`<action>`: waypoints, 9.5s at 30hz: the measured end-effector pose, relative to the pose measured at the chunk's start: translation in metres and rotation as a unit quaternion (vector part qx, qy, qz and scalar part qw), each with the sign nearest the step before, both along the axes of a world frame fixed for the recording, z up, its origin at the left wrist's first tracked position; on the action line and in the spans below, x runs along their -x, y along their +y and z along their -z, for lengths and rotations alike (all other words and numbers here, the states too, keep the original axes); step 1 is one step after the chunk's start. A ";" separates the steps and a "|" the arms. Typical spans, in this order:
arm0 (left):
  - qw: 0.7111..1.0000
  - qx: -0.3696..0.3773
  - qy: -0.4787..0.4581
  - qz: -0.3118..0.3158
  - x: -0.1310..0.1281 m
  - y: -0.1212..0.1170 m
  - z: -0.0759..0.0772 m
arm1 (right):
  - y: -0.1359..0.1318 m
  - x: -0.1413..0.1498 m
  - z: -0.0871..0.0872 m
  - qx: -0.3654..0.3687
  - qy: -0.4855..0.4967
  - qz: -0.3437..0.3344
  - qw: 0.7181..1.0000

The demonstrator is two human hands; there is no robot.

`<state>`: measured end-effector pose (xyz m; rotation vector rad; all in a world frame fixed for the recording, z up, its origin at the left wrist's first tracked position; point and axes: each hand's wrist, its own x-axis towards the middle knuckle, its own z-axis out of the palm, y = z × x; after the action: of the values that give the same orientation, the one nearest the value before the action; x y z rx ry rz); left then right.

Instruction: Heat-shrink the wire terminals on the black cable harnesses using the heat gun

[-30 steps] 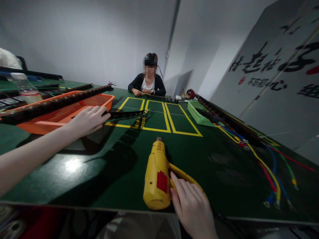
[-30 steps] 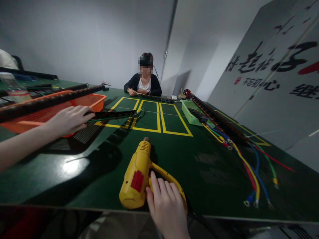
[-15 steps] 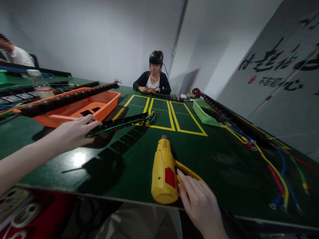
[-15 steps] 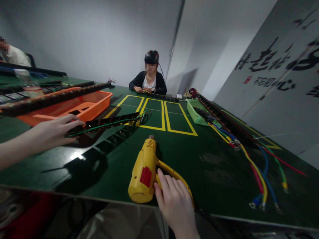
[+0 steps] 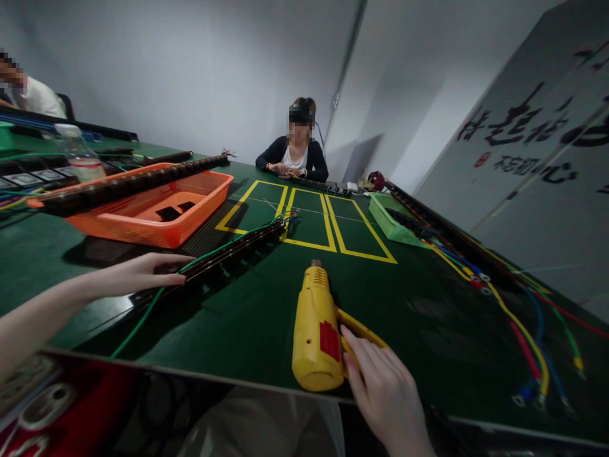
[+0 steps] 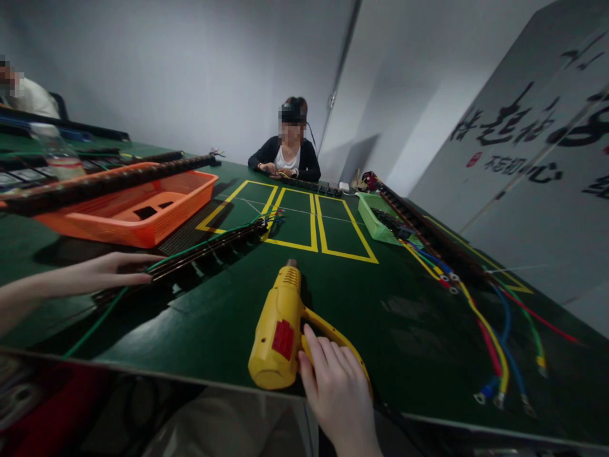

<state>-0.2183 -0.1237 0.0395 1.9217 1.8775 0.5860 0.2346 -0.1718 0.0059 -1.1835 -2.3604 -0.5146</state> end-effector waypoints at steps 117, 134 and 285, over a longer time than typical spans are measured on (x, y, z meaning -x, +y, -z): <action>0.927 -0.319 0.144 0.138 -0.191 0.108 0.038 | -0.021 0.037 -0.021 0.207 0.147 0.132 0.958; 0.925 -0.304 0.120 0.196 -0.182 0.113 0.039 | -0.022 0.076 -0.002 0.104 0.142 0.053 0.983; 0.911 -0.329 0.162 0.191 -0.188 0.103 0.041 | -0.020 0.025 0.041 -0.119 0.241 0.131 0.954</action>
<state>-0.0299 -0.0211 -0.0013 2.8891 1.5020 0.8915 0.2092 -0.1919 -0.0347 -1.3363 -1.6939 -0.5095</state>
